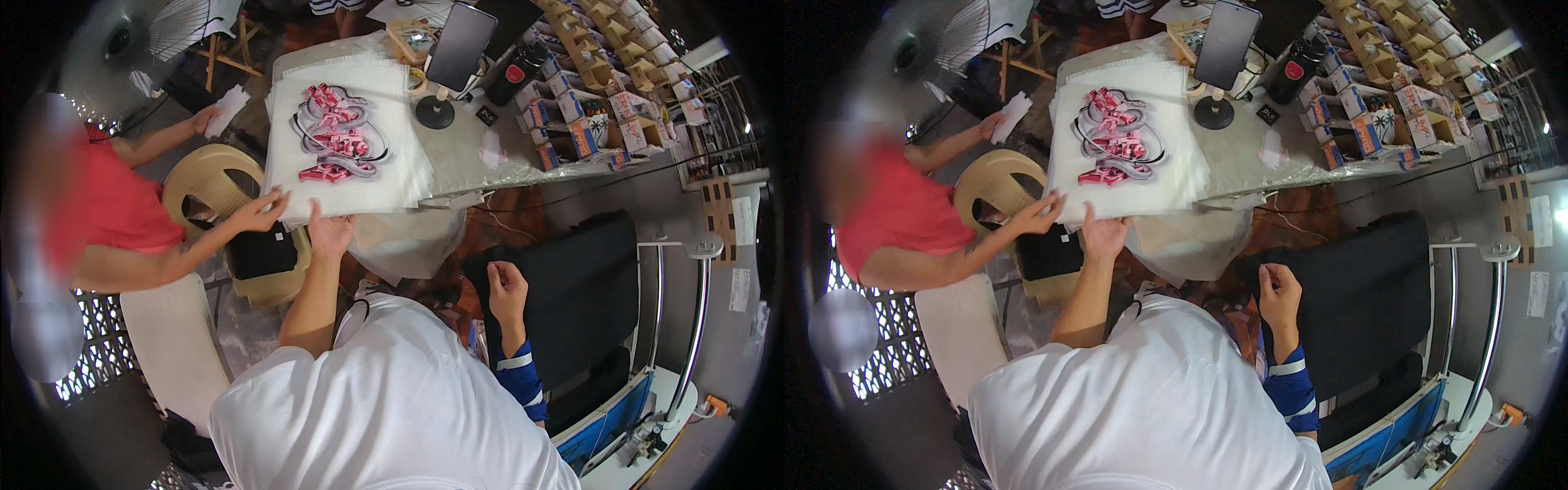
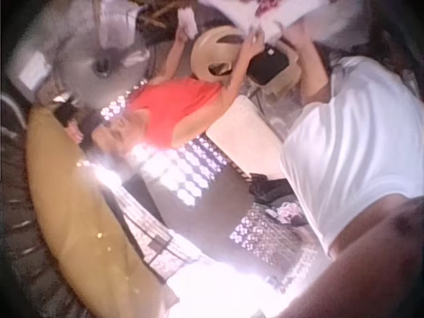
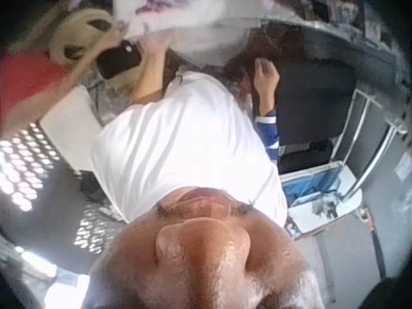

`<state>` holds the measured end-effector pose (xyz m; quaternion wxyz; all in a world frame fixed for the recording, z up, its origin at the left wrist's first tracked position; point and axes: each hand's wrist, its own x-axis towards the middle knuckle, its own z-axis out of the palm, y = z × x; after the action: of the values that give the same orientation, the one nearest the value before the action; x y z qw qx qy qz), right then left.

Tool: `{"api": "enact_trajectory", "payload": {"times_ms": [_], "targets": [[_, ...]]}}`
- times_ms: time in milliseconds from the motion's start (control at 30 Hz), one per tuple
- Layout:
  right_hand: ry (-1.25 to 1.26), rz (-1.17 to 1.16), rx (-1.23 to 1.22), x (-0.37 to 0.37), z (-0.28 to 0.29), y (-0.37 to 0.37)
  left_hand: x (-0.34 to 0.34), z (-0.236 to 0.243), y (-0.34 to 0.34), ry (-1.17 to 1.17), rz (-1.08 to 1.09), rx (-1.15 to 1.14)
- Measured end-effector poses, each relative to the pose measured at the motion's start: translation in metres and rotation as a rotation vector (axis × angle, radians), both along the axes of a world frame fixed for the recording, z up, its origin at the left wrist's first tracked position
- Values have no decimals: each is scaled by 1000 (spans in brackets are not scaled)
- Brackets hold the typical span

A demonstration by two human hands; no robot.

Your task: The person places a black t-shirt on a heat press, aligns a printed transfer sheet on the shirt, and operates the press to apply the design. They repeat this process for multiple shirts, handling each one individually and stacking finished shirts on a nearby chair.

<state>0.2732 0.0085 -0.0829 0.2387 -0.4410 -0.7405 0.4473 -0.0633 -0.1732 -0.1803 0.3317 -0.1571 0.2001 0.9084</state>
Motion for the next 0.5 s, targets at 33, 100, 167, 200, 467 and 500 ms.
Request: {"api": "enact_trajectory", "payload": {"times_ms": [33,100,167,200,467,500], "targets": [[-22,-7,17,4,2,-2,-10,-30,1,7,-4,-139],[-34,-26,21,6,4,-8,-25,-47,11,-77,20,-341],[-39,-39,49,9,7,-13,-36,-27,29,-257,73,-461],[-37,-35,76,11,6,-14,-35,-16,33,-249,89,-346],[-49,-48,130,5,2,-16,-2,-44,31,-312,60,-290],[-66,-54,121,5,4,-16,4,-41,27,-299,-13,-338]]}}
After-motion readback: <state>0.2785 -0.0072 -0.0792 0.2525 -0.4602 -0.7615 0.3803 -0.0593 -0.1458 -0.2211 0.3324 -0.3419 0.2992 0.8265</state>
